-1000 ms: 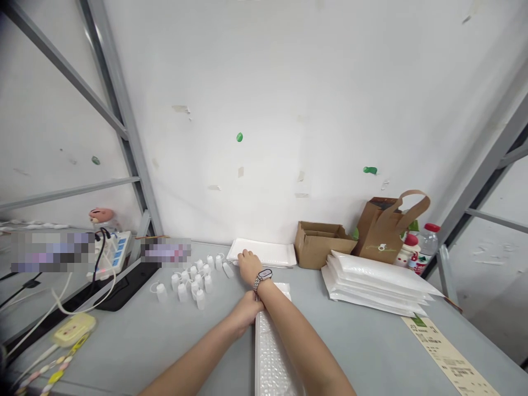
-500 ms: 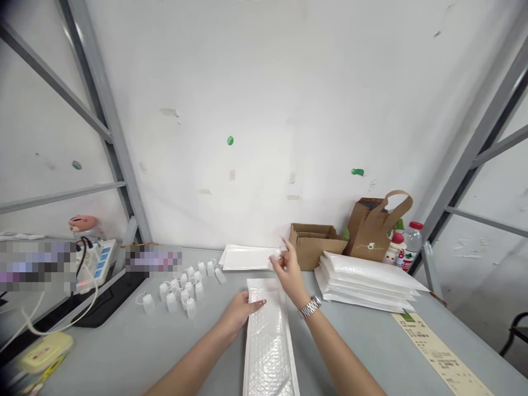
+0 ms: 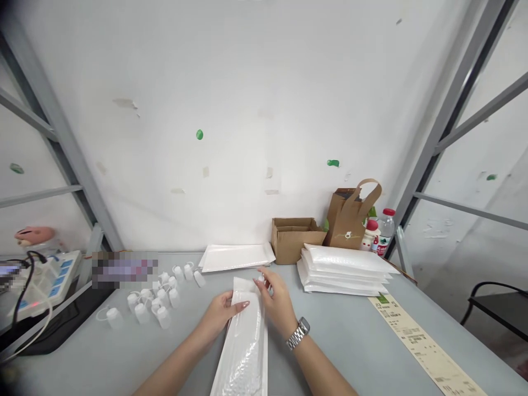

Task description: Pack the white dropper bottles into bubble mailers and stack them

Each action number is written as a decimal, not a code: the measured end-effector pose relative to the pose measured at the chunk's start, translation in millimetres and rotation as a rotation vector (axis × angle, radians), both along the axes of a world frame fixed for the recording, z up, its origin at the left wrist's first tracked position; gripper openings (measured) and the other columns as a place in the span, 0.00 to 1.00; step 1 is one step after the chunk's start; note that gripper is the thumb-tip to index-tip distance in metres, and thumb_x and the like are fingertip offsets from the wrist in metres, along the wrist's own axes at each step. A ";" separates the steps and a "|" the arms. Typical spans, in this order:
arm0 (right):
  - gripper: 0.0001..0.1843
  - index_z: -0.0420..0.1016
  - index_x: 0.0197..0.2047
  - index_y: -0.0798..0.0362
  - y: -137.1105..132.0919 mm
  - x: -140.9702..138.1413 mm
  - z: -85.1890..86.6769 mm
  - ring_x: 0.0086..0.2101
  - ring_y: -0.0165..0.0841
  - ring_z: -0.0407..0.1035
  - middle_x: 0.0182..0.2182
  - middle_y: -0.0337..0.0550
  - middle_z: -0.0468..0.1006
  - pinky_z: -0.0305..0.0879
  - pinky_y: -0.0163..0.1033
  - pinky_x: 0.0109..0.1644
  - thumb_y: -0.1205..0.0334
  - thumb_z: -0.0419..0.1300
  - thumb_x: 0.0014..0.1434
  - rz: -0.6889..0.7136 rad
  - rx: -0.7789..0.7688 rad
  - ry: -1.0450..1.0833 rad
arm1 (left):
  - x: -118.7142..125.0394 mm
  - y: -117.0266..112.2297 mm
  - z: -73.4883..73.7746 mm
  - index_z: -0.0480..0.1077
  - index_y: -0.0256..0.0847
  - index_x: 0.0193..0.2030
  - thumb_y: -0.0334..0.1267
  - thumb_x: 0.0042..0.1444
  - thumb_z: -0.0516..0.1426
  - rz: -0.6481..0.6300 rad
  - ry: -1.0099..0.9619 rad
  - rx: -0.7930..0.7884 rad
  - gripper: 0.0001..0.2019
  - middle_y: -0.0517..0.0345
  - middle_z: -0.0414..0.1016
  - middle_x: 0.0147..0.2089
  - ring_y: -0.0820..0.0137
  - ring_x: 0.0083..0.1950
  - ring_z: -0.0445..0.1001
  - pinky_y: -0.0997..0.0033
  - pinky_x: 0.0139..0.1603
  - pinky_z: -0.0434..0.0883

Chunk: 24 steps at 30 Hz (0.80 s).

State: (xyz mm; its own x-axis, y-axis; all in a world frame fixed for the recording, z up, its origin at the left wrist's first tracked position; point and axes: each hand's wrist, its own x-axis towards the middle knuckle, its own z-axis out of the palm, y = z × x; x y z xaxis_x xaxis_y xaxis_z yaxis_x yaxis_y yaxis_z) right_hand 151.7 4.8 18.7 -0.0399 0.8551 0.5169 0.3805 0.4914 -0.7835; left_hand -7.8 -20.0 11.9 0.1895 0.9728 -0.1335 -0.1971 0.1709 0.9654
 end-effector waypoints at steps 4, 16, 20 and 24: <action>0.19 0.72 0.40 0.54 4.9 2.7 -0.9 0.25 0.32 0.64 0.24 0.40 0.72 0.62 0.35 0.29 0.47 0.52 0.57 0.012 -0.173 0.135 | 2.0 0.4 -3.4 0.73 0.33 0.35 0.50 0.36 0.65 0.017 0.006 0.041 0.23 0.51 0.77 0.33 0.62 0.35 0.74 0.68 0.37 0.67; 0.17 0.76 0.31 0.53 3.3 -1.8 -2.7 0.29 0.34 0.66 0.27 0.43 0.74 0.62 0.38 0.35 0.52 0.51 0.57 0.047 -0.251 -0.102 | -1.5 2.6 -11.1 0.73 0.34 0.33 0.57 0.42 0.59 0.116 -0.017 0.019 0.24 0.58 0.72 0.24 0.69 0.27 0.67 0.72 0.31 0.61; 0.22 0.74 0.22 0.52 -0.6 -0.8 0.3 0.31 0.34 0.66 0.26 0.43 0.71 0.61 0.39 0.38 0.51 0.50 0.59 0.027 -0.115 -0.336 | -3.6 3.7 -11.3 0.72 0.35 0.31 0.56 0.42 0.60 0.159 -0.045 0.008 0.23 0.59 0.72 0.24 0.69 0.29 0.68 0.71 0.33 0.62; 0.19 0.75 0.28 0.51 -4.9 -1.0 -1.9 0.33 0.34 0.65 0.28 0.42 0.70 0.59 0.40 0.40 0.55 0.48 0.62 -0.004 0.074 -0.534 | -4.3 7.1 -14.1 0.71 0.35 0.28 0.57 0.40 0.59 0.179 -0.049 0.003 0.22 0.59 0.70 0.23 0.69 0.27 0.67 0.71 0.32 0.62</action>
State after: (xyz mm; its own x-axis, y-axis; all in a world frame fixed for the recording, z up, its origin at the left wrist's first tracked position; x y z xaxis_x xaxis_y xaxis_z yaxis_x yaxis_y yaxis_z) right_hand 150.7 0.0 16.8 -0.3106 0.8176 0.4848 0.7184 0.5359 -0.4435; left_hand -12.1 -13.0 -2.1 0.0194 0.9919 -0.1252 -0.2705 0.1258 0.9545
